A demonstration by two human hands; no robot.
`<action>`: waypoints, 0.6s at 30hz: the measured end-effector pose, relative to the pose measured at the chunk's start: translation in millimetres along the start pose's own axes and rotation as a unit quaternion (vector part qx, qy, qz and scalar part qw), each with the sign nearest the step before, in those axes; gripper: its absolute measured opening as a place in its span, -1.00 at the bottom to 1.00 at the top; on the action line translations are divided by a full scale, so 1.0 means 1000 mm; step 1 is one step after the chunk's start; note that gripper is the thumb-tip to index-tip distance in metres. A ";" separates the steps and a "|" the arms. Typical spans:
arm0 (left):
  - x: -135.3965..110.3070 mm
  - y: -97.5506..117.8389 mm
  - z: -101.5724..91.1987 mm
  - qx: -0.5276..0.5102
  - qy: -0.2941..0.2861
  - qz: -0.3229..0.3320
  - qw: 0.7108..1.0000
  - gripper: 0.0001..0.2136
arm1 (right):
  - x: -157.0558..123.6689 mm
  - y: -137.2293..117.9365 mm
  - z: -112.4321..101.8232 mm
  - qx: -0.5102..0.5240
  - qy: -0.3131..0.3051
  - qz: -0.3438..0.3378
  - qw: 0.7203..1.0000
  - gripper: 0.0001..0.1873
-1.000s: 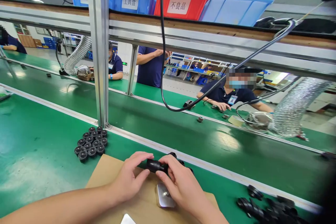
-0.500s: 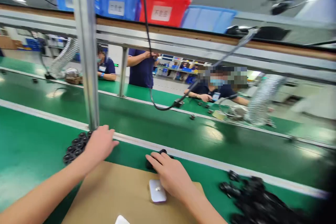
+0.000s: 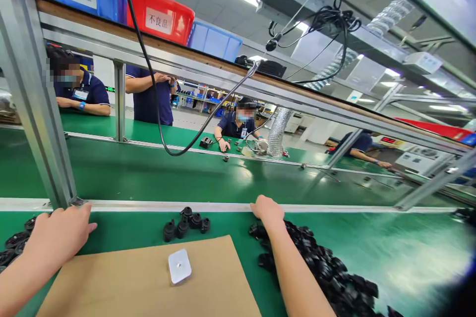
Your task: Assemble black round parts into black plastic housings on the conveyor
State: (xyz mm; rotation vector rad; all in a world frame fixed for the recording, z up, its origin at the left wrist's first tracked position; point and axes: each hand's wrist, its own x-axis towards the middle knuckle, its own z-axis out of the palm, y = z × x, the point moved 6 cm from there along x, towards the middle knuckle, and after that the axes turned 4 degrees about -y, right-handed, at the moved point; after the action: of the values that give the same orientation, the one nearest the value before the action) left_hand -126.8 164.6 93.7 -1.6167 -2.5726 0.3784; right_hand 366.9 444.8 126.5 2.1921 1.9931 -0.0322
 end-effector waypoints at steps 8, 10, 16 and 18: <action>-0.011 0.023 -0.007 -0.031 -0.008 0.054 0.998 -0.60 | 0.027 0.012 0.032 -0.010 -0.051 0.005 0.999 -0.66; -0.013 0.032 -0.008 -0.042 -0.024 0.071 0.996 -0.59 | 0.030 0.007 0.035 -0.009 -0.055 -0.015 0.998 -0.66; -0.023 0.060 -0.003 -0.050 -0.065 0.113 0.990 -0.47 | 0.027 -0.001 0.037 -0.007 -0.066 -0.053 0.996 -0.62; -0.027 0.064 -0.003 -0.096 -0.052 0.118 0.987 -0.36 | 0.025 0.000 0.037 -0.014 -0.072 -0.043 0.996 -0.64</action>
State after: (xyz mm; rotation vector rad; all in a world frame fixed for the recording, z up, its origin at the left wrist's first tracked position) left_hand -58.3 167.6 82.0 -2.0303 -2.5659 0.2416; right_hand 373.6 464.2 86.5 2.0240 1.9954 -0.1678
